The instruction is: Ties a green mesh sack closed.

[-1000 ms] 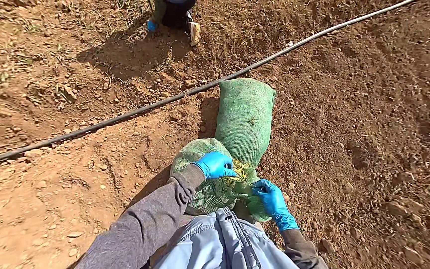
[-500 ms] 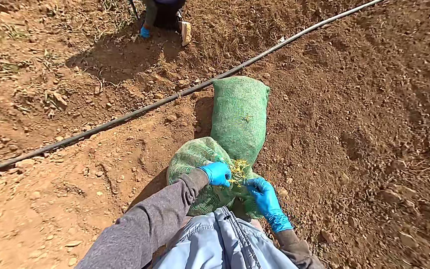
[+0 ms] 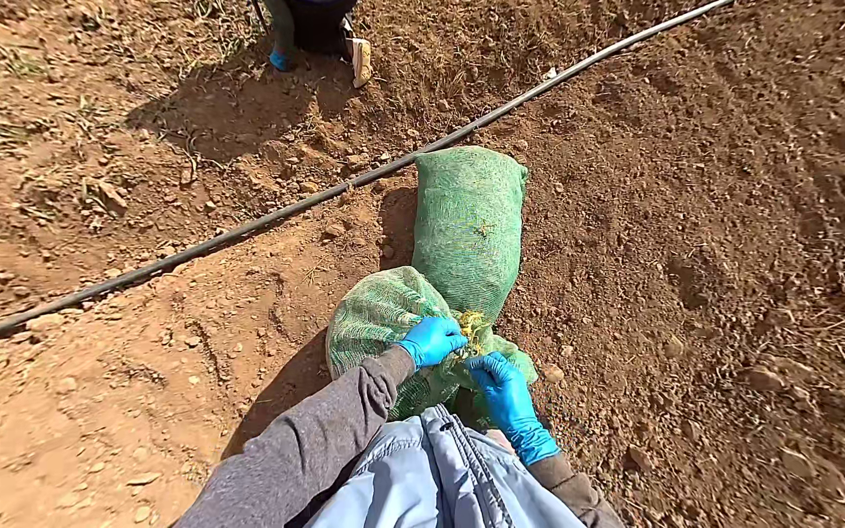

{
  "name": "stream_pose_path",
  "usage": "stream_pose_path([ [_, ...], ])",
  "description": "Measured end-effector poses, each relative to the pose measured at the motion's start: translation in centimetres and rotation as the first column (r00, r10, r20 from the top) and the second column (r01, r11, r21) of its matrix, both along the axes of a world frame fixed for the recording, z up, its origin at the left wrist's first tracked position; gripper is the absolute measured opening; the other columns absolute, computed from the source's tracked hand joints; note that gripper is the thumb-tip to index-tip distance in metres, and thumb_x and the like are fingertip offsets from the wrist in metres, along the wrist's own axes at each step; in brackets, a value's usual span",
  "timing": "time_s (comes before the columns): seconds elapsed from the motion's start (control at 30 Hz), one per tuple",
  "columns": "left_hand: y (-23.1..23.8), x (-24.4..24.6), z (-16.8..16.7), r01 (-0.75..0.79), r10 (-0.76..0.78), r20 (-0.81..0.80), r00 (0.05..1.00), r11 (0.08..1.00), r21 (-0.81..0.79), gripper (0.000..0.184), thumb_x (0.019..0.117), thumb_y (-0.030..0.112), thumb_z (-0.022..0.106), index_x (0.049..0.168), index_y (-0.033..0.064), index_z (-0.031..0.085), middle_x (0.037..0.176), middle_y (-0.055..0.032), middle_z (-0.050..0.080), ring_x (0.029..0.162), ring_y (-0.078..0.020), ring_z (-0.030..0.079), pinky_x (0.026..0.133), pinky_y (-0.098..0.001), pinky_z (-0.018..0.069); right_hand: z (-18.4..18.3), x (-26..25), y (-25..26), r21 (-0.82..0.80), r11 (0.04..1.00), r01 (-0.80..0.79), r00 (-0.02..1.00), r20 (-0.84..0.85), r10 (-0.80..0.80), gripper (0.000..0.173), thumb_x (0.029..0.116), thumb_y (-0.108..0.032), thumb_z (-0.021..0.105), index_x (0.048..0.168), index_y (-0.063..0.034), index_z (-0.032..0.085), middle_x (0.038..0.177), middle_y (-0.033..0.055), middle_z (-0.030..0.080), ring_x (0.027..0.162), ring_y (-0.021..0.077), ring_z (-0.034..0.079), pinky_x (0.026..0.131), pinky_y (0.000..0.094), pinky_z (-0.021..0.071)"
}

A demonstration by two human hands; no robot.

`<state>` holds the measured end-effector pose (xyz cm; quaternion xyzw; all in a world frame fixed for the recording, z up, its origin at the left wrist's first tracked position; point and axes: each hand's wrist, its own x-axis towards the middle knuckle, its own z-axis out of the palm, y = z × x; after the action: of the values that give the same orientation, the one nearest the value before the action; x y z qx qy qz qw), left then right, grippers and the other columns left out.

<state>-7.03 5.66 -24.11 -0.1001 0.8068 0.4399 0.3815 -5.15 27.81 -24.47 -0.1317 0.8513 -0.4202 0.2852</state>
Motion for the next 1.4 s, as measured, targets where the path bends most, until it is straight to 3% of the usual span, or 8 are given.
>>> stream_pose_path([
  [0.23,1.5,0.0,2.1,0.013,-0.054,-0.274,0.960,0.988,-0.152,0.035,0.1057,0.042,0.053,0.096,0.0142,0.071,0.085,-0.0058,0.070,0.085,-0.0239,0.069,0.078,-0.0525,0.0548,0.4,0.6,-2.2,0.094,0.996,-0.013,0.999,-0.030,0.016,0.021,0.0991,-0.024,0.060,0.103,-0.0195,0.080,0.101,-0.0009,0.072,0.097,0.0099,0.068,0.090,0.0342,0.0567],
  [0.47,-0.4,1.8,1.3,-0.147,0.210,-0.266,0.941,0.960,0.240,0.028,0.1040,0.031,0.061,0.094,0.0086,0.073,0.084,-0.0043,0.070,0.080,-0.0141,0.066,0.080,-0.0385,0.0549,0.2,0.0,-4.4,0.352,0.930,-0.105,0.993,-0.012,0.116,0.027,0.1017,-0.022,0.054,0.112,-0.0229,0.079,0.120,0.0023,0.073,0.109,0.0195,0.070,0.093,0.0471,0.0568],
  [0.63,-3.1,2.1,6.8,-0.412,0.759,-0.092,0.645,0.447,0.794,0.018,0.1038,0.021,0.060,0.095,0.0115,0.073,0.074,-0.0006,0.066,0.054,-0.0033,0.051,0.050,-0.0169,0.0436,-5.4,1.0,-1.3,0.506,0.832,-0.228,0.956,0.281,0.091,0.028,0.1007,-0.032,0.054,0.119,-0.0296,0.075,0.129,0.0022,0.069,0.119,0.0226,0.066,0.099,0.0534,0.0542],
  [0.93,-11.7,1.0,1.9,-0.851,0.939,-0.082,0.335,0.339,0.401,0.034,0.1124,0.027,0.042,0.122,0.0033,0.065,0.090,-0.0088,0.072,0.078,-0.0174,0.071,0.076,-0.0344,0.0599,-2.1,-4.4,0.2,0.279,0.953,0.116,0.967,0.189,-0.173,0.017,0.0995,-0.025,0.065,0.109,-0.0214,0.078,0.107,-0.0025,0.075,0.101,0.0115,0.069,0.096,0.0404,0.0551],
  [1.03,-11.2,1.5,1.2,-0.781,0.797,-0.069,0.600,0.602,0.169,0.058,0.1066,0.046,0.053,0.153,0.0125,0.045,0.137,-0.0155,0.063,0.122,-0.0297,0.064,0.101,-0.0527,0.0532,-1.4,-5.1,0.6,0.296,0.921,0.253,0.953,0.086,-0.290,0.021,0.0991,-0.023,0.066,0.117,-0.0230,0.077,0.119,0.0006,0.073,0.111,0.0169,0.067,0.099,0.0463,0.0533],
  [1.17,-5.6,3.3,0.5,-0.601,0.574,-0.180,0.799,0.774,-0.199,0.084,0.0813,0.050,0.085,0.146,0.0107,0.048,0.119,-0.0116,0.069,0.106,-0.0302,0.069,0.094,-0.0570,0.0569,1.9,-5.6,-0.7,0.204,0.923,0.325,0.944,-0.009,-0.330,0.018,0.0979,-0.027,0.069,0.114,-0.0243,0.078,0.113,-0.0045,0.074,0.105,0.0127,0.069,0.094,0.0433,0.0570],
  [1.27,-0.4,4.2,-0.3,-0.358,0.246,-0.274,0.930,0.775,-0.520,0.098,0.0683,0.036,0.093,0.148,0.0053,0.045,0.138,-0.0202,0.056,0.124,-0.0381,0.058,0.103,-0.0556,0.0497,4.5,-5.8,-3.5,0.174,0.967,0.185,0.978,0.062,-0.198,0.013,0.0963,-0.029,0.072,0.107,-0.0253,0.079,0.102,-0.0096,0.075,0.092,0.0062,0.070,0.086,0.0359,0.0594],
  [1.4,0.3,4.5,-3.4,-0.253,0.053,-0.302,0.952,0.692,-0.677,0.052,0.0902,0.013,0.074,0.138,0.0009,0.057,0.133,-0.0230,0.060,0.122,-0.0406,0.060,0.099,-0.0538,0.0506,3.9,-5.8,-7.4,0.305,0.935,-0.182,0.964,0.244,0.108,0.016,0.0953,-0.036,0.068,0.102,-0.0256,0.078,0.102,-0.0082,0.075,0.100,0.0099,0.070,0.092,0.0451,0.0563],
])
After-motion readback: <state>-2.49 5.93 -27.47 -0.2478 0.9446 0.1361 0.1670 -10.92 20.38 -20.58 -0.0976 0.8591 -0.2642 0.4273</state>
